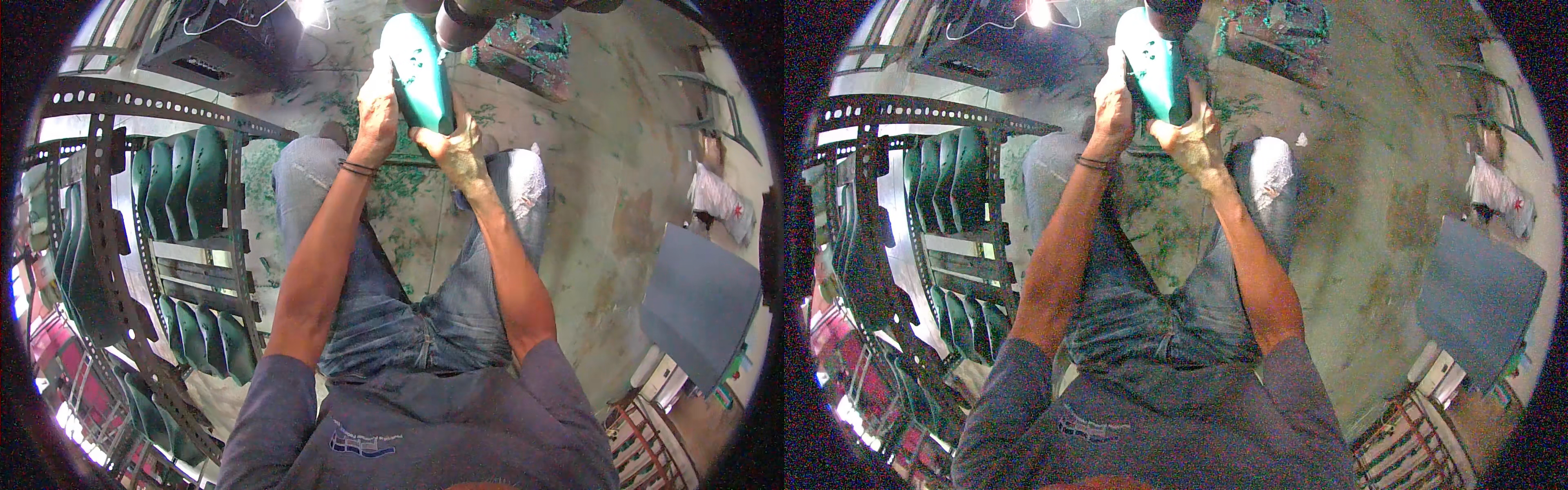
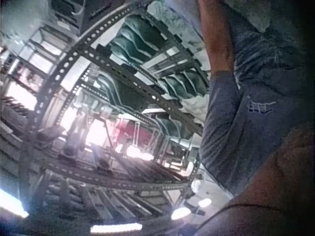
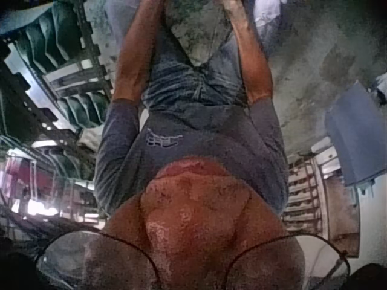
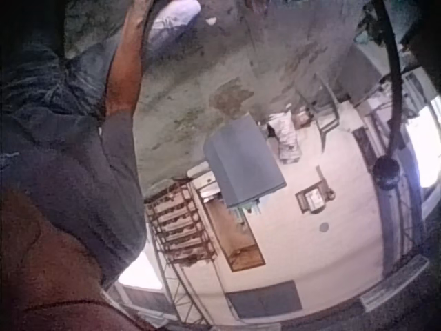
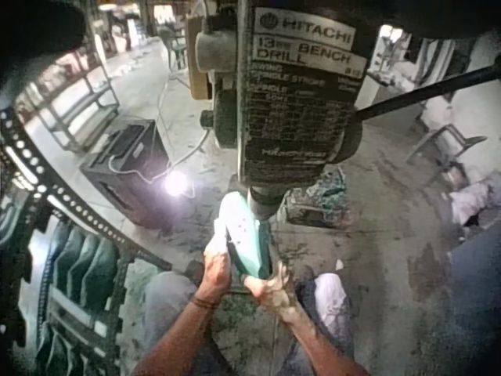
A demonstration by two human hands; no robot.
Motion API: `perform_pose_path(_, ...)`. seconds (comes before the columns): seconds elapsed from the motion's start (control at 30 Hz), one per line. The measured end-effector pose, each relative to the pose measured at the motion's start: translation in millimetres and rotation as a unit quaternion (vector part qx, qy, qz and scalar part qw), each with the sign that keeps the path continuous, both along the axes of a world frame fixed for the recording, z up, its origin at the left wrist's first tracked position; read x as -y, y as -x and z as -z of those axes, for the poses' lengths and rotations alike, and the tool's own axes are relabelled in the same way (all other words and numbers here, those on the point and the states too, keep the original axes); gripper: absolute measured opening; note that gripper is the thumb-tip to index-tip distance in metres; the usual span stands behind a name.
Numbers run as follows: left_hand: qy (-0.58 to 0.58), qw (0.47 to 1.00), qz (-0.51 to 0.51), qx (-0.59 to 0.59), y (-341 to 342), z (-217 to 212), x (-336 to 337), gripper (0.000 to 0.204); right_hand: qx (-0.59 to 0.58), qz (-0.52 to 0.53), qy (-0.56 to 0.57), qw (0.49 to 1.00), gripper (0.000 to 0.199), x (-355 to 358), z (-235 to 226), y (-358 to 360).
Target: Drilling holes in green plastic shoe lasts using a stationary drill press.
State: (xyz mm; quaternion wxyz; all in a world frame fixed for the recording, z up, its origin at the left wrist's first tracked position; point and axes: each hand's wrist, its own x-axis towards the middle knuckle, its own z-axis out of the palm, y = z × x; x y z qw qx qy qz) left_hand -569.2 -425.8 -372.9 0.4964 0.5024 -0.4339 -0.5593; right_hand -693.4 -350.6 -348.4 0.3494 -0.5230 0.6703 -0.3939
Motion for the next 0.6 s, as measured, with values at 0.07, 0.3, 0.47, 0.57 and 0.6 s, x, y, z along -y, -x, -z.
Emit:
perform_pose_path(0.07, -0.033, 0.992, 0.052, -0.107, -6, 5, 1, 0.042, -0.024, -0.014, 0.068, 0.997, 0.07, -1, 4, 1)
perform_pose_path(0.3, 0.239, 0.962, 0.05, 0.121, -2, -7, -4, 0.028, 0.117, -0.005, -0.004, 0.993, 0.061, 13, -23, 4)
perform_pose_path(0.47, 0.114, 0.992, 0.047, -0.004, 3, -13, -5, 0.025, 0.136, 0.005, 0.007, 0.991, 0.061, 14, -16, 4)
perform_pose_path(0.57, 0.16, 0.986, 0.041, 0.034, -1, -2, -1, 0.025, 0.126, 0.003, 0.022, 0.992, 0.06, 14, -20, 0)
perform_pose_path(0.6, 0.159, 0.986, 0.042, 0.033, 0, -8, -2, 0.025, 0.149, 0.005, 0.02, 0.989, 0.06, 15, -16, 2)
